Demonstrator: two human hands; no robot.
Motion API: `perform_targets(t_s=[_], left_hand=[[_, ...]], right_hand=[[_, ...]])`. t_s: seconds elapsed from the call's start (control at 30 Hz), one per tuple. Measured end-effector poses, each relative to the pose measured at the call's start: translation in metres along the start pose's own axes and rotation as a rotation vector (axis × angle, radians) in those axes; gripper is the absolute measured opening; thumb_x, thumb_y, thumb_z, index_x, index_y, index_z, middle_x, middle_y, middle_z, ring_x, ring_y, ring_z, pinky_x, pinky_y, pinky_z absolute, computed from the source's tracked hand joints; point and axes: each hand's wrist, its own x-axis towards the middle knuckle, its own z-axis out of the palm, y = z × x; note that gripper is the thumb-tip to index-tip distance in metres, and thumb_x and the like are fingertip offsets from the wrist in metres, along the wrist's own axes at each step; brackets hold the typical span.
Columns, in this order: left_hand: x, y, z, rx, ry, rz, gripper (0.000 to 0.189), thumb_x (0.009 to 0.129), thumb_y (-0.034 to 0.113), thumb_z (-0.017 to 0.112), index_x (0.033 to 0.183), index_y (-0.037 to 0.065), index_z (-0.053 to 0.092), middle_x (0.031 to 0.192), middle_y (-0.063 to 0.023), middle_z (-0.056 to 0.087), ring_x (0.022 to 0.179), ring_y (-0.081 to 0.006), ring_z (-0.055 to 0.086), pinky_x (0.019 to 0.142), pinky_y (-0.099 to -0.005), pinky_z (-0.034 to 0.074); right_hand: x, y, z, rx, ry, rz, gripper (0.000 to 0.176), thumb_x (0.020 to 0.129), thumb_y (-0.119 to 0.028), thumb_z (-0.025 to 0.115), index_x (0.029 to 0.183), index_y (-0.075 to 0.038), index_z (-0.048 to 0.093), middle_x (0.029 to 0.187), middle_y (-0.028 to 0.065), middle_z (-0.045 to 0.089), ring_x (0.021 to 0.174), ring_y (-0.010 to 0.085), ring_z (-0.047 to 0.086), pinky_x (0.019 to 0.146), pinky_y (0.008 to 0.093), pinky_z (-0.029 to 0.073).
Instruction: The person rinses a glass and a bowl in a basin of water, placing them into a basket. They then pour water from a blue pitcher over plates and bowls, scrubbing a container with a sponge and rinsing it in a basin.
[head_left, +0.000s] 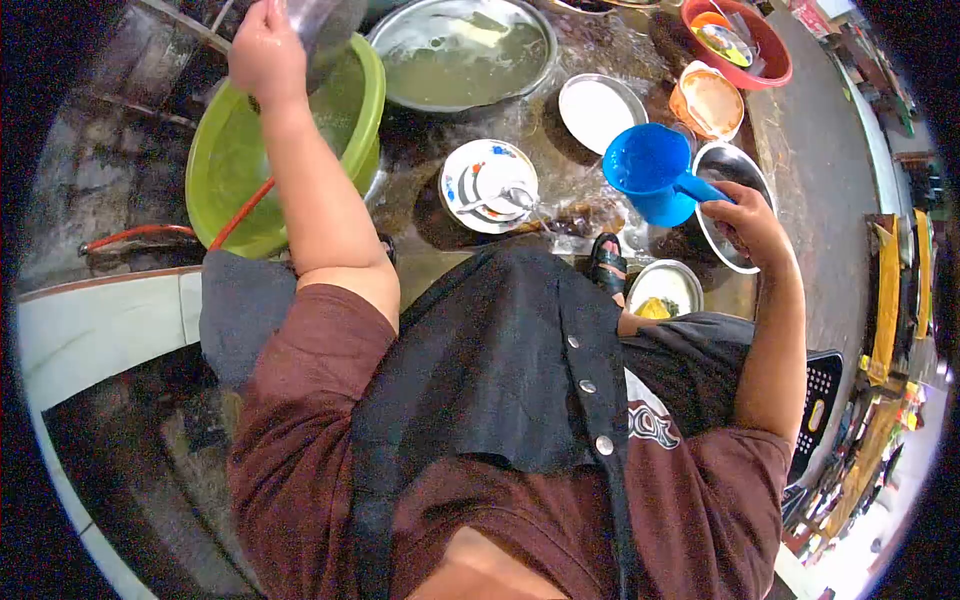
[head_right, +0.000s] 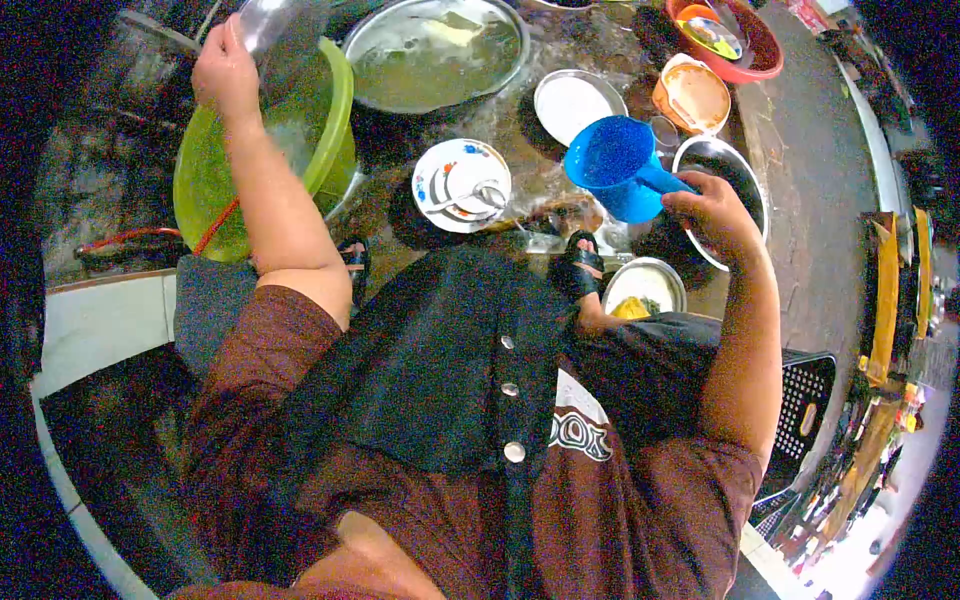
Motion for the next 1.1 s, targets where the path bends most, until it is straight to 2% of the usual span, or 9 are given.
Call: perform_targets(t_s=[0.17, 0.27, 0.37, 0.43, 0.5, 0.7, 0.9, 1.03, 1.1], left_hand=[[-0.027, -0.069, 0.007, 0.445, -0.048, -0.021, 0.032, 0.086, 0.037, 0.044, 0.081, 0.01, 0.062, 0.08, -0.0127, 0.063, 0.074, -0.0339, 0.06, 0.06, -0.0447, 0.045], [-0.052, -0.114, 0.028, 0.53, -0.279, -0.262, 0.032, 0.085, 0.037, 0.044, 0.085, 0.012, 0.064, 0.084, -0.0157, 0.062, 0.079, -0.0347, 0.06, 0.063, -0.0441, 0.046], [-0.073, -0.117, 0.041, 0.577, -0.372, -0.215, 0.031, 0.082, 0.035, 0.046, 0.086, 0.01, 0.065, 0.084, -0.0197, 0.062, 0.082, -0.0358, 0.059, 0.066, -0.0441, 0.047], [-0.092, -0.063, 0.046, 0.614, -0.096, 0.075, 0.032, 0.08, 0.031, 0.047, 0.086, 0.006, 0.066, 0.083, -0.0203, 0.062, 0.08, -0.0367, 0.06, 0.067, -0.0444, 0.048], [-0.105, -0.02, 0.068, 0.46, -0.531, -0.093, 0.03, 0.079, 0.027, 0.047, 0.082, 0.004, 0.066, 0.082, -0.0194, 0.062, 0.076, -0.036, 0.061, 0.066, -0.0459, 0.048], [-0.292, 0.046, 0.128, 0.284, -1.529, 0.175, 0.036, 0.081, 0.04, 0.051, 0.092, 0.009, 0.066, 0.102, -0.0107, 0.063, 0.096, -0.0257, 0.059, 0.082, -0.0398, 0.042], [-0.371, 0.061, 0.117, 0.278, -1.602, 0.164, 0.037, 0.079, 0.032, 0.055, 0.115, 0.022, 0.054, 0.113, -0.0097, 0.049, 0.105, -0.0289, 0.049, 0.088, -0.0408, 0.04], [-0.383, 0.059, 0.125, 0.349, -1.776, 0.475, 0.056, 0.075, 0.038, 0.061, 0.125, 0.019, 0.044, 0.114, -0.0119, 0.041, 0.104, -0.0306, 0.047, 0.084, -0.0409, 0.045], [-0.408, 0.045, 0.135, 0.098, -1.627, 0.212, 0.032, 0.079, 0.024, 0.051, 0.112, 0.022, 0.053, 0.114, -0.0113, 0.042, 0.104, -0.0311, 0.047, 0.085, -0.0419, 0.044]], right_hand=[[0.005, -0.006, 0.01, -0.024, -0.051, -0.003, 0.04, 0.072, -0.017, 0.062, 0.107, 0.002, 0.055, 0.064, -0.0017, 0.051, 0.05, 0.0057, 0.042, 0.044, 0.0197, 0.03], [0.003, -0.016, 0.016, -0.089, -0.088, -0.008, 0.039, 0.072, -0.019, 0.061, 0.105, 0.002, 0.058, 0.067, 0.0003, 0.054, 0.052, 0.0061, 0.043, 0.046, 0.0203, 0.033], [0.013, -0.009, 0.018, -0.134, -0.082, -0.036, 0.04, 0.072, -0.02, 0.061, 0.105, 0.002, 0.058, 0.074, 0.0037, 0.059, 0.058, 0.0086, 0.05, 0.052, 0.0221, 0.04], [0.015, -0.008, 0.02, -0.132, -0.086, -0.074, 0.043, 0.071, -0.02, 0.061, 0.107, 0.004, 0.057, 0.083, 0.0079, 0.063, 0.069, 0.0127, 0.057, 0.065, 0.0251, 0.045], [0.018, -0.008, 0.021, -0.173, -0.088, -0.064, 0.044, 0.071, -0.02, 0.062, 0.108, 0.004, 0.057, 0.085, 0.0089, 0.063, 0.073, 0.014, 0.058, 0.069, 0.026, 0.045], [0.024, -0.006, 0.028, -0.269, -0.081, -0.057, 0.047, 0.07, -0.02, 0.064, 0.109, 0.005, 0.056, 0.089, 0.0105, 0.064, 0.076, 0.0156, 0.059, 0.071, 0.0273, 0.046], [0.03, -0.01, 0.051, -0.548, -0.084, -0.16, 0.045, 0.067, -0.018, 0.064, 0.106, 0.003, 0.058, 0.086, 0.0142, 0.063, 0.078, 0.0177, 0.059, 0.074, 0.0301, 0.045], [0.037, -0.012, 0.061, -0.529, -0.109, -0.186, 0.045, 0.066, -0.021, 0.064, 0.104, 0.003, 0.059, 0.084, 0.0194, 0.062, 0.078, 0.0265, 0.06, 0.074, 0.0346, 0.046], [0.039, -0.011, 0.063, -0.529, -0.095, -0.248, 0.046, 0.066, -0.025, 0.064, 0.102, 0.002, 0.061, 0.086, 0.0241, 0.062, 0.082, 0.0345, 0.062, 0.076, 0.0385, 0.047]])
